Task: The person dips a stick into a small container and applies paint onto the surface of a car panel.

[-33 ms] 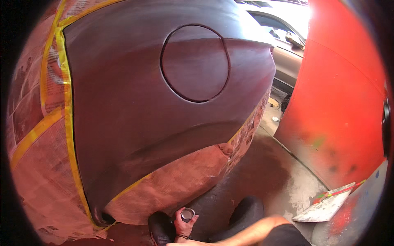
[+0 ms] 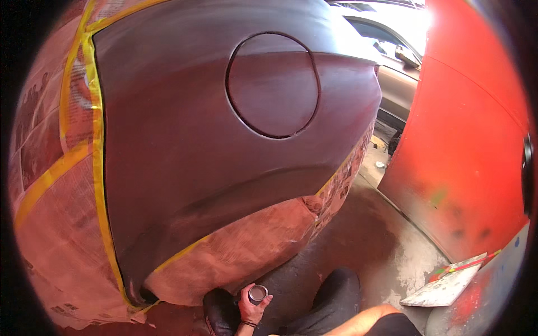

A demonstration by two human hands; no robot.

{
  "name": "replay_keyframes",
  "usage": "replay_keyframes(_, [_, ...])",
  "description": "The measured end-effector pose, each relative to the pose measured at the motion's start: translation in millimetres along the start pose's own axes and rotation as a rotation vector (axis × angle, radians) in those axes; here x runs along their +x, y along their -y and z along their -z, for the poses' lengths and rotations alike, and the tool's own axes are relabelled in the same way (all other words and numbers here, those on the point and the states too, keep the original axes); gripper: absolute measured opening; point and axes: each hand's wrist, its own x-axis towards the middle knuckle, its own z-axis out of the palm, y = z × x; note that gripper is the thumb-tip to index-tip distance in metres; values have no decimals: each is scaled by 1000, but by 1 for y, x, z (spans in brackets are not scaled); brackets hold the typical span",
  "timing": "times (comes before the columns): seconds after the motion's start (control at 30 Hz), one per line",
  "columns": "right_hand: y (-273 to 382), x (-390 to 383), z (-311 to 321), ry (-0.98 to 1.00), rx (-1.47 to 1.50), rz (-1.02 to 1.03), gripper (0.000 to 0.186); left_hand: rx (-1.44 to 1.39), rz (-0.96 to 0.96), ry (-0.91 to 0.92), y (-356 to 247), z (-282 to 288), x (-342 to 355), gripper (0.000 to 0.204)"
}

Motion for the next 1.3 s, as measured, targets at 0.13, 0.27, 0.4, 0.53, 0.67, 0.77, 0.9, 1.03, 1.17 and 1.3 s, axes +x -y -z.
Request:
replay_keyframes(0.13, [-1,-11,-10,-104,19,22,24,-21,46,99,-4,7,-9,88])
replay_keyframes(0.27, [-58,33,-21,-345,220,-80,11,-112,-44,77,-10,-3,-12,72])
replay_keyframes(0.4, [-49,52,-16,-385,226,39,13,-405,301,211,-10,7,-10,39])
replay_keyframes(0.53, [60,66,-26,-160,206,352,16,56,-39,166,69,-16,-8,51])
replay_keyframes(0.67, [165,82,-46,115,330,648,19,71,105,88,19,-14,-13,81])
replay_keyframes(0.77, [205,54,-26,378,235,291,19,80,91,71,19,-11,-11,83])
replay_keyframes(0.9, [192,34,-34,379,121,18,18,23,164,30,3,-5,-13,82])
replay_keyframes(1.03, [149,26,-23,227,411,-146,14,107,155,28,11,-20,-1,80])
replay_keyframes(1.17, [110,35,1,-188,406,193,24,-21,79,-43,39,-20,-7,70])
replay_keyframes(1.3, [102,40,28,-677,-36,545,10,5,56,30,32,-20,-4,86])
